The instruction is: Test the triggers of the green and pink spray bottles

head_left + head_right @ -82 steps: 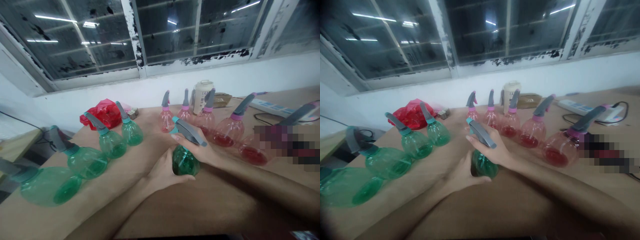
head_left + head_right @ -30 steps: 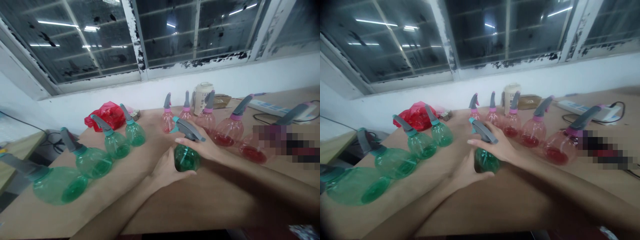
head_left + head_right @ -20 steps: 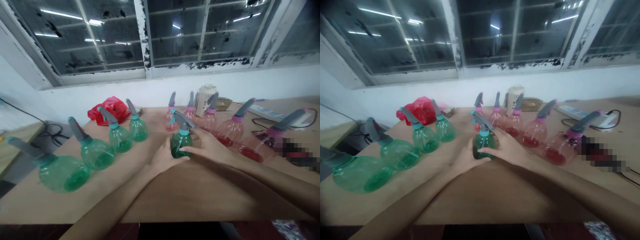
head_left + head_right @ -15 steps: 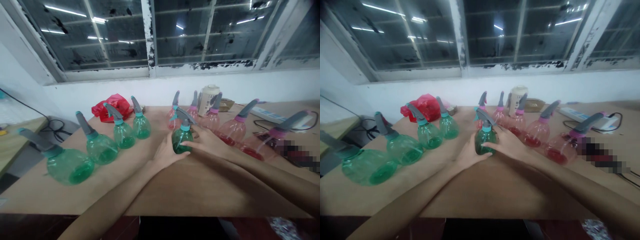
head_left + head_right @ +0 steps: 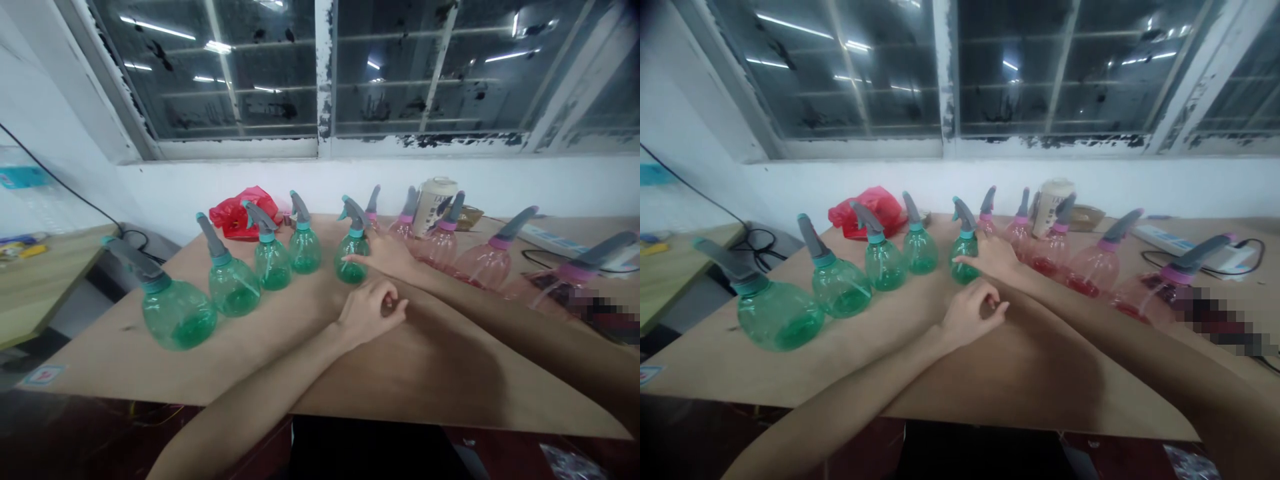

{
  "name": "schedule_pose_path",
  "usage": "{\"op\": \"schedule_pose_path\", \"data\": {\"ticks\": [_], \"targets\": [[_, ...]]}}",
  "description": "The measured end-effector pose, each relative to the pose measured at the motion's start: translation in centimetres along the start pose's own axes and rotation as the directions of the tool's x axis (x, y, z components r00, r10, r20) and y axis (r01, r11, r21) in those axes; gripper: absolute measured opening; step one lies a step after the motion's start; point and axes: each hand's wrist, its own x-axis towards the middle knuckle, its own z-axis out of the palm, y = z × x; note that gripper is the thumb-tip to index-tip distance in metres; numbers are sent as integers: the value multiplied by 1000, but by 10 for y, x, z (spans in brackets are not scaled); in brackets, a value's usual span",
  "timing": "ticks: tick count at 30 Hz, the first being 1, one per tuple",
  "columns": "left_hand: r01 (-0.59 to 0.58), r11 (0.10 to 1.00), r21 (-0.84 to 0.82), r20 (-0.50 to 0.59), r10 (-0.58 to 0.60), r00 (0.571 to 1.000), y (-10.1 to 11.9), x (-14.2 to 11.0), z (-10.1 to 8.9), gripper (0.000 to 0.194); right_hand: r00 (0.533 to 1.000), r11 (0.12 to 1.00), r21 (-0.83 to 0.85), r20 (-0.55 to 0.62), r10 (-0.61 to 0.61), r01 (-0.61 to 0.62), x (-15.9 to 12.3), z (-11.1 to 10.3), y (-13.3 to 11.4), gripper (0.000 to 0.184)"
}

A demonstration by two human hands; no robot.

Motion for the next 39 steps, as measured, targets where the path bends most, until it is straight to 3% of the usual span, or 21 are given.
{"op": "schedule_pose_path", "data": {"ticks": [9, 16, 21, 24, 31, 39], "targets": [[72, 997, 12, 180, -73, 981, -4, 0, 3, 18, 997, 999, -10, -51, 50, -51, 33, 17, -15, 70], [98, 995, 15, 225, -99, 969, -5, 0, 3, 18, 996, 997, 24, -51, 75, -74, 52, 27, -20, 70], [112, 993, 21, 228, -114, 967, -6, 0, 3, 18, 993, 995, 48, -84, 86, -83, 50, 28, -24, 80], [110, 994, 23, 230, -112, 967, -8, -1, 4, 18, 985, 994, 91, -154, 80, -67, 41, 21, -15, 77], [99, 995, 17, 236, -100, 967, -12, -2, 8, 18, 946, 958, 243, -246, 212, -152, 19, 2, 31, 35], [107, 994, 30, 243, -111, 964, -10, -2, 7, 17, 893, 907, 246, -215, 395, -342, 42, 7, 32, 46]]}}
